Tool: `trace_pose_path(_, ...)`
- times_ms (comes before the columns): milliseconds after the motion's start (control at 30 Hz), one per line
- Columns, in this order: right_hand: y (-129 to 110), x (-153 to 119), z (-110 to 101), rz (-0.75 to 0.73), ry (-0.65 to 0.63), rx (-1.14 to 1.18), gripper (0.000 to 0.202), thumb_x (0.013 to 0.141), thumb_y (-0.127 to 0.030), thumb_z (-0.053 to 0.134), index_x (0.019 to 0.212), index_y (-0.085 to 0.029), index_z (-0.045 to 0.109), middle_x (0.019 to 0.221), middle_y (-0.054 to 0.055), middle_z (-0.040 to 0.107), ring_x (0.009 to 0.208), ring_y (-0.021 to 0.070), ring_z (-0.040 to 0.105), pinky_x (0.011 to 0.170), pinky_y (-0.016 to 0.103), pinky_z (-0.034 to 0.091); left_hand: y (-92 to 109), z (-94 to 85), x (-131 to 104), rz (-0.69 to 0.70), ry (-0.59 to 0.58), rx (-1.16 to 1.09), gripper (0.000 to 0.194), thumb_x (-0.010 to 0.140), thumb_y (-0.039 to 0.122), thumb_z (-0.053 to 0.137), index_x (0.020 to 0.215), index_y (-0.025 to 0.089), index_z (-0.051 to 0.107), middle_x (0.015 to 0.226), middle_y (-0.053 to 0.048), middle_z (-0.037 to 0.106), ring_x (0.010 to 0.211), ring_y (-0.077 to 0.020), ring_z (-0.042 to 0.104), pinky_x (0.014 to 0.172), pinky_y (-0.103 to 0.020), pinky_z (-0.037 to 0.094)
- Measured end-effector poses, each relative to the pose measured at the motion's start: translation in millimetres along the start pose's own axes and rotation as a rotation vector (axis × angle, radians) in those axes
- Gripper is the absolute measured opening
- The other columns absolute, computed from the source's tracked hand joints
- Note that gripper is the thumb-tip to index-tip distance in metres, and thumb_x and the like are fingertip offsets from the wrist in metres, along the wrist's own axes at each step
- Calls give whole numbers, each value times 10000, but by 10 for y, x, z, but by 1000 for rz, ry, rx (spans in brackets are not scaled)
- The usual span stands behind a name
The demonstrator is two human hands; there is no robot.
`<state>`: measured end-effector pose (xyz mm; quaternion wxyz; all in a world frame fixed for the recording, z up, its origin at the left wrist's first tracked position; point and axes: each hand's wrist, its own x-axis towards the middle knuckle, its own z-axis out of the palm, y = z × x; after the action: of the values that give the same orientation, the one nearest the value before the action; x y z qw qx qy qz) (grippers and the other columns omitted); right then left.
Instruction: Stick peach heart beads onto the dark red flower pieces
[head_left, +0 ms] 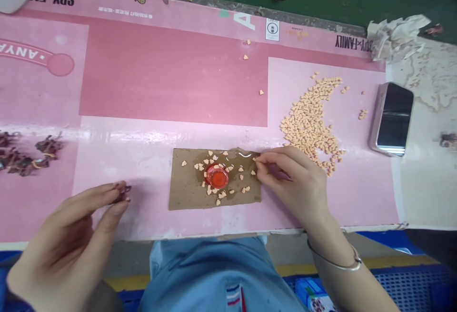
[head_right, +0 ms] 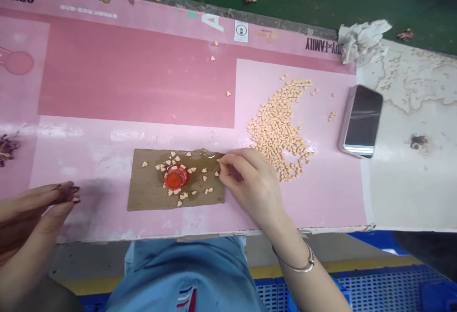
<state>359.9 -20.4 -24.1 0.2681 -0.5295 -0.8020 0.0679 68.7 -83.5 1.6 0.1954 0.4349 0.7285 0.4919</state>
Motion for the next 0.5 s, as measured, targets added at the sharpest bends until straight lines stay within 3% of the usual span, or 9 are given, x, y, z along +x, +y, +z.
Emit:
trace_pose_path(100, 15, -7, -6, 8, 5, 18, 146, 1006, -166, 650, 908, -235, 732, 854, 26, 771, 730, 170, 728, 606, 286, 588, 42, 64, -56, 65, -116, -140, 227, 794, 59, 814, 908, 252, 852, 938, 0, 835, 879, -196, 803, 848, -296, 686)
trace_pose_path(167, 1, -7, -29, 2, 31, 42, 133, 999, -152, 666, 915, -236, 725, 852, 25, 768, 722, 166, 725, 601, 279, 590, 58, 108, -94, 108, -268, -191, 267, 856, 32, 775, 941, 272, 856, 1000, 13, 841, 937, -177, 810, 858, -247, 692)
trace_pose_path(300, -149, -5, -139, 37, 92, 124, 148, 971, -116, 709, 930, -258, 706, 853, 11, 753, 670, 147, 698, 593, 266, 600, 109, 223, -209, 68, -507, -349, 367, 927, 15, 734, 1105, 322, 829, 1075, 34, 836, 1002, -128, 808, 895, -172, 677)
trace_pose_path(400, -371, 4, -242, 52, 99, 223, 188, 954, -80, 712, 939, -268, 705, 848, 8, 754, 664, 152, 702, 614, 276, 624, 162, 316, -298, 32, -509, -432, 476, 892, -10, 764, 1243, 311, 752, 1078, 37, 834, 966, -116, 827, 907, -158, 674)
trace_pose_path(500, -593, 30, -300, 17, 54, 336, 208, 940, -39, 682, 925, -246, 691, 821, 13, 751, 669, 149, 714, 599, 253, 620, 207, 378, -329, 128, -451, -432, 452, 835, -29, 801, 1167, 261, 699, 1048, 39, 844, 1004, -131, 830, 1001, -197, 659)
